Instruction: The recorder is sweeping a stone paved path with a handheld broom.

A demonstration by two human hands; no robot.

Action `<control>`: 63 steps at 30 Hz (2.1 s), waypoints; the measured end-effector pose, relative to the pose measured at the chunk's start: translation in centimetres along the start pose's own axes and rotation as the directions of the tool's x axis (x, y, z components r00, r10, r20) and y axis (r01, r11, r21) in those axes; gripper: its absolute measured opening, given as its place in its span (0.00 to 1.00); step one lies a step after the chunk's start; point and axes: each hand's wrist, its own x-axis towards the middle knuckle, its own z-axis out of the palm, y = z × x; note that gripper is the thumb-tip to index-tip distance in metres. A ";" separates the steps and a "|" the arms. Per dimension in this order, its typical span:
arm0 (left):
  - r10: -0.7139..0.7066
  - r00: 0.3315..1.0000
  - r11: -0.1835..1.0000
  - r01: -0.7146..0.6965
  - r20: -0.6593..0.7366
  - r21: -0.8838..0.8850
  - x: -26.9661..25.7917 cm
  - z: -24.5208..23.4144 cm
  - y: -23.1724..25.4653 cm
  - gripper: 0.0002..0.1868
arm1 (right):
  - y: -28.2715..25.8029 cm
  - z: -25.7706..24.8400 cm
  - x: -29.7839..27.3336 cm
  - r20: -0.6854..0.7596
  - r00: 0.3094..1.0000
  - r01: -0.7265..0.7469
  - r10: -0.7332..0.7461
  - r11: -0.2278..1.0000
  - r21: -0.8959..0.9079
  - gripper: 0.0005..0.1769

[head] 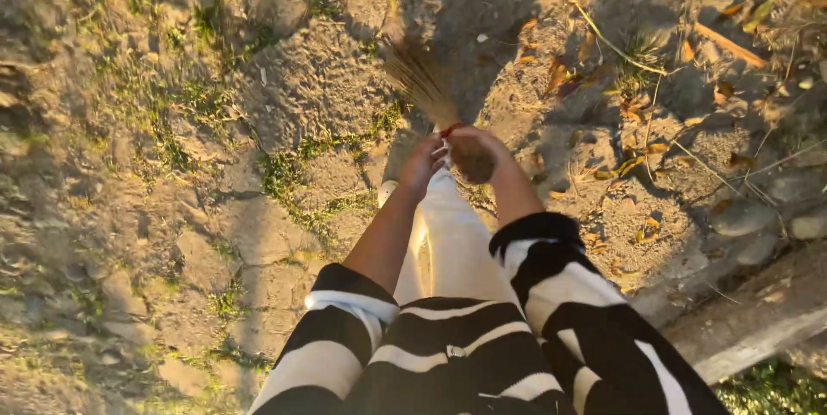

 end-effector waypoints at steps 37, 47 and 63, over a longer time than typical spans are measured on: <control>0.164 0.963 0.953 -0.211 -0.213 -0.220 1.9 -16.5 30.3 0.41 | -18.4 27.9 3.0 -0.011 0.831 0.445 -0.556 0.654 0.612 0.14; 0.014 0.988 0.988 -0.037 -0.151 -0.147 0.4 -13.5 33.3 0.38 | -13.7 30.2 6.9 -0.194 0.745 0.596 -0.638 0.767 -0.236 0.34; 0.000 0.969 0.987 -0.039 -0.248 -0.153 3.2 -15.3 34.5 0.34 | -26.5 23.6 11.1 -0.123 0.829 0.534 -0.545 0.708 0.462 0.17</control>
